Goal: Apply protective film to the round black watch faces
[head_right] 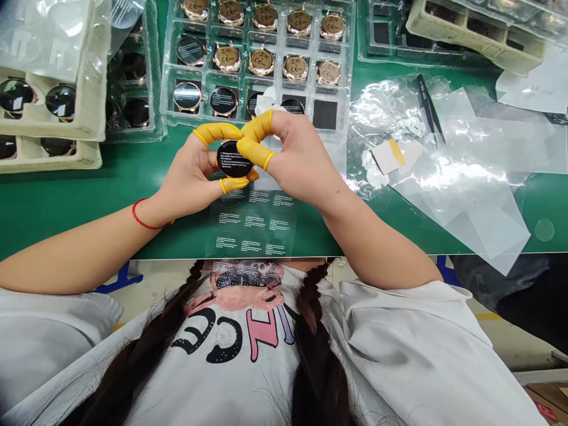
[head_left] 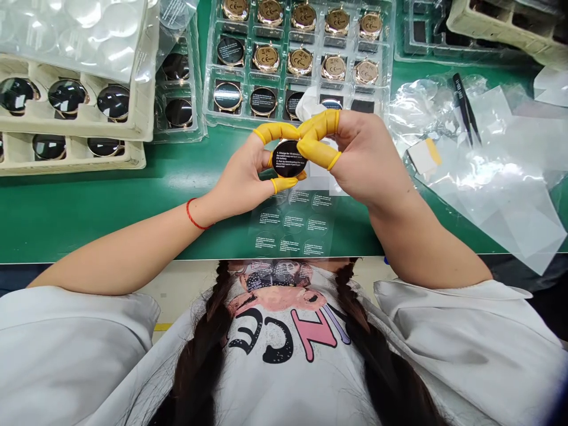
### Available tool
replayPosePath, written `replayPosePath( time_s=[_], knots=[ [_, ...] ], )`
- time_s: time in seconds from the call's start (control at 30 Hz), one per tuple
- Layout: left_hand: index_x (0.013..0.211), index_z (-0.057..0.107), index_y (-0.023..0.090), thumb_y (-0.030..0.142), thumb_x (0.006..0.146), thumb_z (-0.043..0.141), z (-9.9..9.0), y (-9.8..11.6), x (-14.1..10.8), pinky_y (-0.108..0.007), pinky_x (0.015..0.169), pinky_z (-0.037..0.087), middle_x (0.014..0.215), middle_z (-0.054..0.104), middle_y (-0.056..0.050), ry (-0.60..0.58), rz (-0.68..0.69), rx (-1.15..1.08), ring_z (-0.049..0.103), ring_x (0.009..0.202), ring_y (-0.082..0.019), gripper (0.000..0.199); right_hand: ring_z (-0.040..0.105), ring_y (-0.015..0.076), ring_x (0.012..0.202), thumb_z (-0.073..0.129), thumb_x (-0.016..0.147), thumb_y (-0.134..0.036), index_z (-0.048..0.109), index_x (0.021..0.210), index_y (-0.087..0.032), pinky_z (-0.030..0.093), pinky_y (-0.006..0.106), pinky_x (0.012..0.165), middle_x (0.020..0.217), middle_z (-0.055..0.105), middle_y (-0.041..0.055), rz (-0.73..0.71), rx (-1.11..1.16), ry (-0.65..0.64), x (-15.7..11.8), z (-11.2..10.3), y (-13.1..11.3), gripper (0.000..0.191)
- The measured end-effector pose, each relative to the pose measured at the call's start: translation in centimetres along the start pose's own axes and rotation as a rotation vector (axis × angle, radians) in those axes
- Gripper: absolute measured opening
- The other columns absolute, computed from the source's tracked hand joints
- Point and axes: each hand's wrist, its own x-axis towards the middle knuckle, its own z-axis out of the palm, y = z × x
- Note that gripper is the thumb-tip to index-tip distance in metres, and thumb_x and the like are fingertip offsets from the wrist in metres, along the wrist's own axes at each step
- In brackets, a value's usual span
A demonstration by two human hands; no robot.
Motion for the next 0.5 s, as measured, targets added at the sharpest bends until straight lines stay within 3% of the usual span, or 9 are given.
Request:
replayPosePath(
  time_s=[0.23,0.33,0.43,0.5],
  knots=[
    [0.117,0.051,0.024,0.031,0.068,0.083,-0.1,-0.1,0.1,-0.035,0.087,0.058,0.125,0.061,-0.006,-0.01,-0.002,-0.029,0.071,0.091,-0.016,0.059,0.064,0.0193,0.089,0.071,0.08,-0.038,0.062,0.073,-0.024,0.053,0.041,0.092,0.087,0.069,0.0004,-0.015,-0.03,0.001,0.0,0.3,0.2,0.018],
    [0.118,0.049,0.024,0.031,0.069,0.082,-0.2,-0.5,0.3,-0.035,0.086,0.059,0.118,0.064,-0.005,-0.023,0.003,-0.038,0.071,0.092,-0.017,0.06,0.064,0.0189,0.092,0.07,0.081,-0.036,0.064,0.079,-0.025,0.052,0.04,0.093,0.091,0.069,0.0,-0.066,-0.149,0.023,0.0,-0.2,-0.5,0.013],
    [0.118,0.047,0.025,0.03,0.07,0.08,-0.2,-1.0,0.4,-0.037,0.085,0.059,0.11,0.065,-0.003,-0.038,-0.011,-0.04,0.071,0.097,-0.021,0.059,0.064,0.0185,0.095,0.067,0.084,-0.03,0.066,0.094,-0.024,0.052,0.039,0.092,0.102,0.069,0.0029,-0.136,-0.372,0.104,-0.7,-3.0,-1.1,0.013],
    [0.119,0.046,0.025,0.026,0.071,0.079,-0.1,-1.4,0.4,-0.039,0.084,0.059,0.104,0.064,-0.002,-0.05,-0.049,-0.045,0.069,0.102,-0.024,0.058,0.065,0.0205,0.098,0.064,0.085,-0.026,0.066,0.104,-0.02,0.052,0.041,0.091,0.11,0.068,0.0075,-0.082,-0.589,0.236,-1.9,-6.3,-0.6,0.02]
  ],
)
